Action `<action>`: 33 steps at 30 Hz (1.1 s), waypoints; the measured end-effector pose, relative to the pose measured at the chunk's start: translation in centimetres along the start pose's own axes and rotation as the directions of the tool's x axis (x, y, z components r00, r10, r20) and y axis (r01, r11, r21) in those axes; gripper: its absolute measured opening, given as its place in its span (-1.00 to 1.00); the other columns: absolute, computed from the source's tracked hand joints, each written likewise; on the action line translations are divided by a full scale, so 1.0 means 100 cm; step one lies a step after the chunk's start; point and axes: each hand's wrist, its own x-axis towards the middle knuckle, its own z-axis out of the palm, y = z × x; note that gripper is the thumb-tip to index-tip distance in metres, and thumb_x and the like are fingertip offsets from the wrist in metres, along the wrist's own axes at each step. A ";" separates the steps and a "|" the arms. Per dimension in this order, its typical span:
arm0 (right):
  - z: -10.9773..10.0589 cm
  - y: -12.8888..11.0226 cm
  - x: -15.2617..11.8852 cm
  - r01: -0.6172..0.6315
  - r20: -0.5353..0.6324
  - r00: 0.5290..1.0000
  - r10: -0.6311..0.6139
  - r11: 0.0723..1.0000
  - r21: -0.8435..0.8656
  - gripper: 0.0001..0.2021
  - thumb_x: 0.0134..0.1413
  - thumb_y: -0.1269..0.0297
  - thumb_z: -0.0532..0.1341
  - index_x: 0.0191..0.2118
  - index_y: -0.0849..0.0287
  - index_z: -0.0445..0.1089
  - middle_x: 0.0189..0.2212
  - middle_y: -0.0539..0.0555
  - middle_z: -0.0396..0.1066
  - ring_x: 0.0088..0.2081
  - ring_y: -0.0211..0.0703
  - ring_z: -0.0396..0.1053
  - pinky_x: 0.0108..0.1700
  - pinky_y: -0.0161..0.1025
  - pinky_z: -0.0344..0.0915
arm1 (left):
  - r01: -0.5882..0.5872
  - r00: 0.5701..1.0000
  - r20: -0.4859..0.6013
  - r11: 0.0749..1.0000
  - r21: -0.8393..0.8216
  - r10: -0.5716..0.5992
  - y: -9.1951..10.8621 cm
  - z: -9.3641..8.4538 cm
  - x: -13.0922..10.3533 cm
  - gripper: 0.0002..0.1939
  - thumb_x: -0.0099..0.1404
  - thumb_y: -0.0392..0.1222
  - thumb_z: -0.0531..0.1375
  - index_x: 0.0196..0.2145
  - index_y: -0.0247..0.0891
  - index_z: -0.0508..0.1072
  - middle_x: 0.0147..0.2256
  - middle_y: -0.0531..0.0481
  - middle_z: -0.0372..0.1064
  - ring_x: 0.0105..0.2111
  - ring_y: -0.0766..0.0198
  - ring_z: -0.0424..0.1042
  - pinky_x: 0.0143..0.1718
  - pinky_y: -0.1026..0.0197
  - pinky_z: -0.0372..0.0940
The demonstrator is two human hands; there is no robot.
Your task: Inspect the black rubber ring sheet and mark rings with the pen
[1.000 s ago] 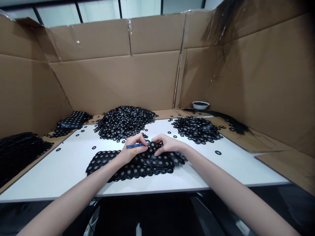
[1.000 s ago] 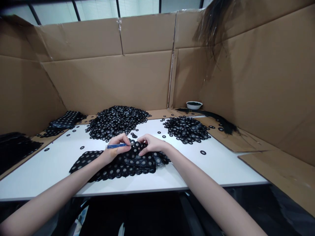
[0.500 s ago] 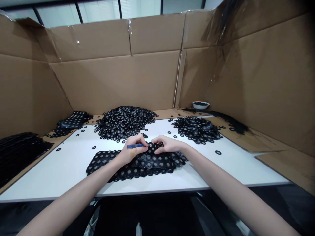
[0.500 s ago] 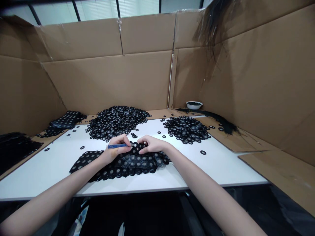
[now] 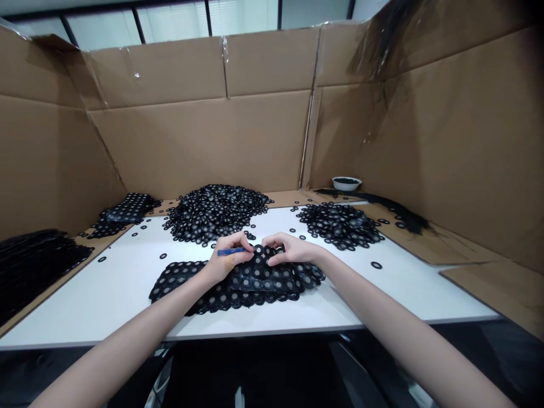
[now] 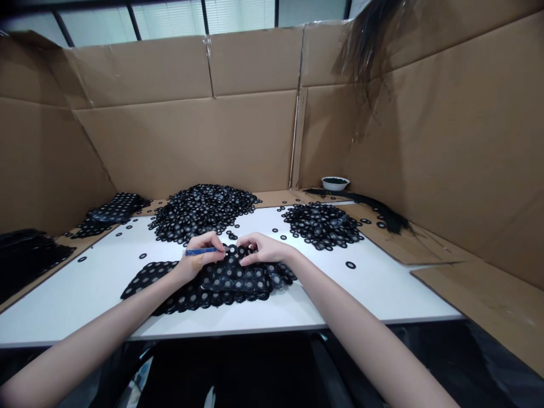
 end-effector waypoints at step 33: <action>0.002 -0.010 -0.002 -0.051 0.094 0.994 0.046 0.998 0.046 -0.62 -0.32 0.10 0.37 -0.33 0.23 0.41 -0.41 -0.05 0.37 -0.35 -0.21 0.28 -0.25 -0.30 0.20 | -0.103 0.993 -0.051 0.990 0.097 0.108 0.006 0.001 -0.002 -0.94 0.12 -0.26 0.21 -0.45 -0.31 0.40 -0.43 0.04 0.36 -0.40 0.31 0.32 -0.32 0.29 0.18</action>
